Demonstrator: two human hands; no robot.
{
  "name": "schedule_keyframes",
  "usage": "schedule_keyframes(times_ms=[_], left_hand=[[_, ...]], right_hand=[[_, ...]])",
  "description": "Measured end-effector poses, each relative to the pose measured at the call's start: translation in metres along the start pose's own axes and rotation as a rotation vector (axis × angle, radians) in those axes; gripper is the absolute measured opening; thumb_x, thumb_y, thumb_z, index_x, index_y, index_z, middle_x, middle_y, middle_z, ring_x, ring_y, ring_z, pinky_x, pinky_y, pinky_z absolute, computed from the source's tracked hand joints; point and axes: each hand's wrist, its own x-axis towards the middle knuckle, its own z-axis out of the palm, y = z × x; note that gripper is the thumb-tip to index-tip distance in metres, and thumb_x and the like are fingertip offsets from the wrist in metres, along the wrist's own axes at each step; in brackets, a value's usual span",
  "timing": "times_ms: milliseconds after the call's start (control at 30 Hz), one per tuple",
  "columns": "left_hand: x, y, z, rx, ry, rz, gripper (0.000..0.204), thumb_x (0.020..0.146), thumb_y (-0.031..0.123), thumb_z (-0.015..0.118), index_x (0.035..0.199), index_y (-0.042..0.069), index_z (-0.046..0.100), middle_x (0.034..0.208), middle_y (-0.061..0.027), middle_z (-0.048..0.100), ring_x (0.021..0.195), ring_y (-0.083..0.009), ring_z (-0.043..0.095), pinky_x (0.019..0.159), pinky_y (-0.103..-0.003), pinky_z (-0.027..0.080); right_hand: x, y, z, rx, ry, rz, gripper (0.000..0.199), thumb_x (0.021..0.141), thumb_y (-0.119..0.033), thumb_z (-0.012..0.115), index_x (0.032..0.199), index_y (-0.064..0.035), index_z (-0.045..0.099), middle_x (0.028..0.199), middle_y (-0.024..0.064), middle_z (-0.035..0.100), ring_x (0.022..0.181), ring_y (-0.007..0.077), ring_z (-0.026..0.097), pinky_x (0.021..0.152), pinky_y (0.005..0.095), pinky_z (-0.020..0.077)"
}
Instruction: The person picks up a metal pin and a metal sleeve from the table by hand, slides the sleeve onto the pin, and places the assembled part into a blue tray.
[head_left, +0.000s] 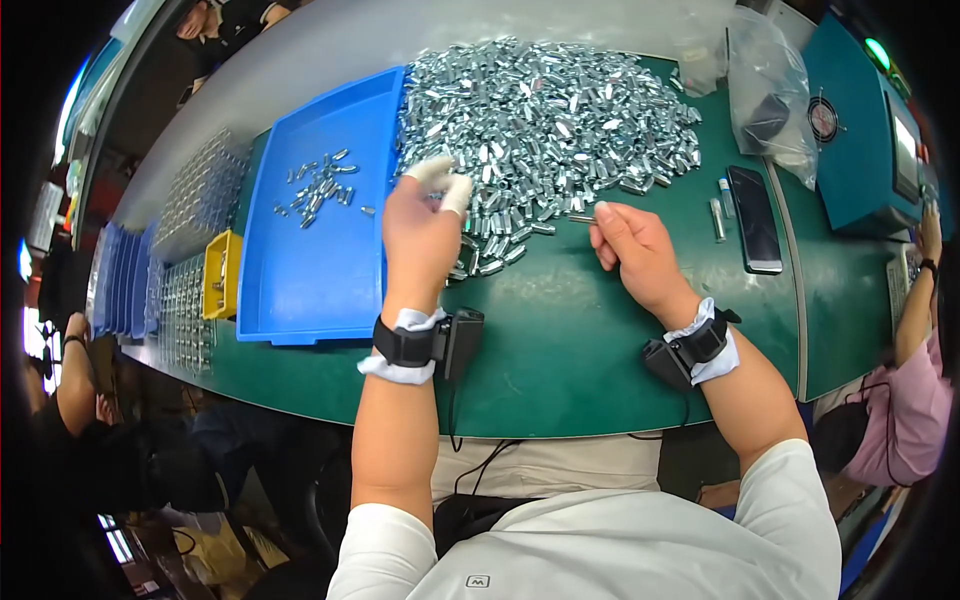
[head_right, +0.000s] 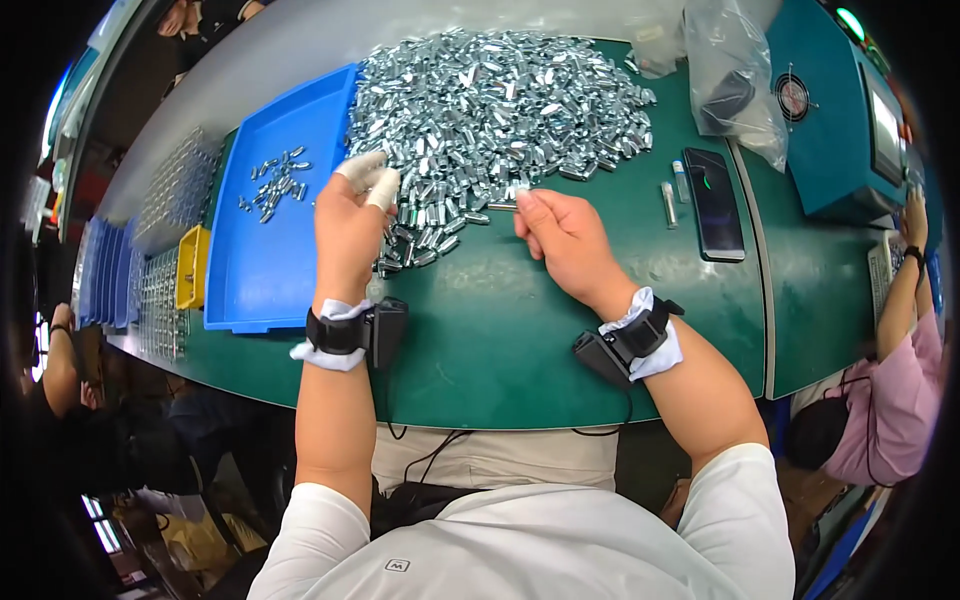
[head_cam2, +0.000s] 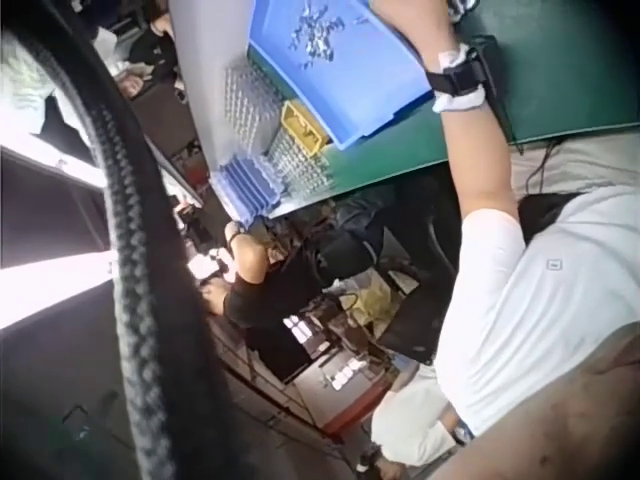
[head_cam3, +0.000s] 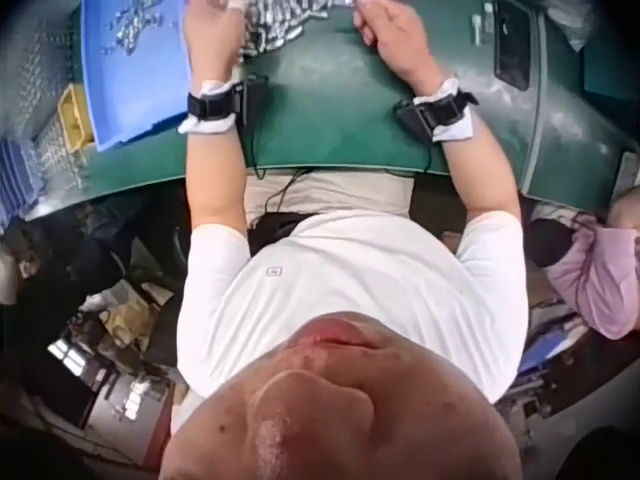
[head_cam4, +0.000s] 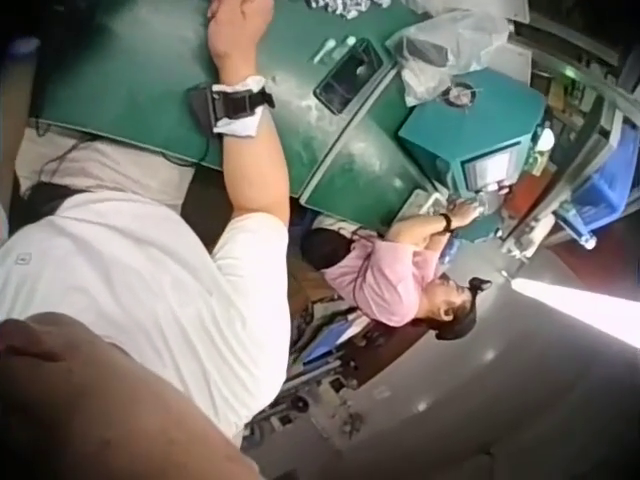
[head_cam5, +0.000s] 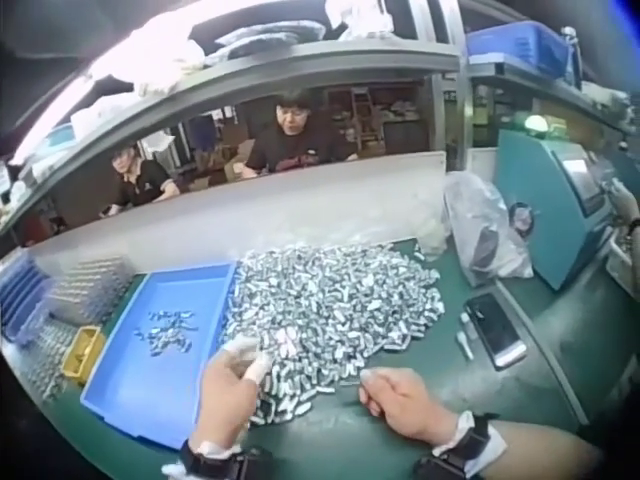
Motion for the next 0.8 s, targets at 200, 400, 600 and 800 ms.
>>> schedule_keyframes(times_ms=[200,400,600,800], left_hand=[[0.0,-0.018,0.01,0.7,-0.248,0.417,0.025,0.083,0.007,0.069,0.107,0.002,0.066,0.083,-0.0079,0.062,0.067,-0.0153,0.058,0.06,-0.032,0.048],[-0.005,-0.01,0.011,0.484,-0.341,0.209,0.024,0.084,0.002,0.068,0.107,0.003,0.065,0.083,-0.0057,0.063,0.071,-0.0144,0.061,0.064,-0.03,0.049],[-0.025,0.001,0.025,-0.179,-0.502,-0.153,0.02,0.087,-0.001,0.065,0.107,0.001,0.062,0.091,-0.0053,0.066,0.079,-0.0138,0.064,0.069,-0.025,0.051],[-0.031,-0.002,0.03,-0.246,-0.541,-0.172,0.016,0.086,-0.002,0.066,0.102,0.001,0.062,0.094,-0.0067,0.067,0.082,-0.0145,0.066,0.07,-0.023,0.052]], right_hand=[[-0.001,0.0,0.001,-0.026,-0.048,-0.002,0.039,0.103,-0.032,0.045,0.076,-0.0044,0.054,0.062,-0.0032,0.045,0.055,0.0043,0.041,0.052,0.0216,0.0347],[-0.001,0.007,-0.003,-0.01,-0.03,0.011,0.039,0.103,-0.031,0.046,0.076,-0.0045,0.054,0.063,-0.0038,0.046,0.056,0.0039,0.041,0.052,0.0215,0.035],[0.0,0.002,-0.002,-0.079,-0.031,-0.031,0.04,0.103,-0.031,0.046,0.074,-0.0049,0.055,0.061,-0.0043,0.045,0.056,0.0038,0.041,0.052,0.022,0.0332],[-0.002,-0.004,0.0,-0.144,-0.016,-0.08,0.041,0.102,-0.032,0.047,0.072,-0.0055,0.055,0.058,-0.0045,0.045,0.054,0.0039,0.04,0.05,0.0228,0.0316]])
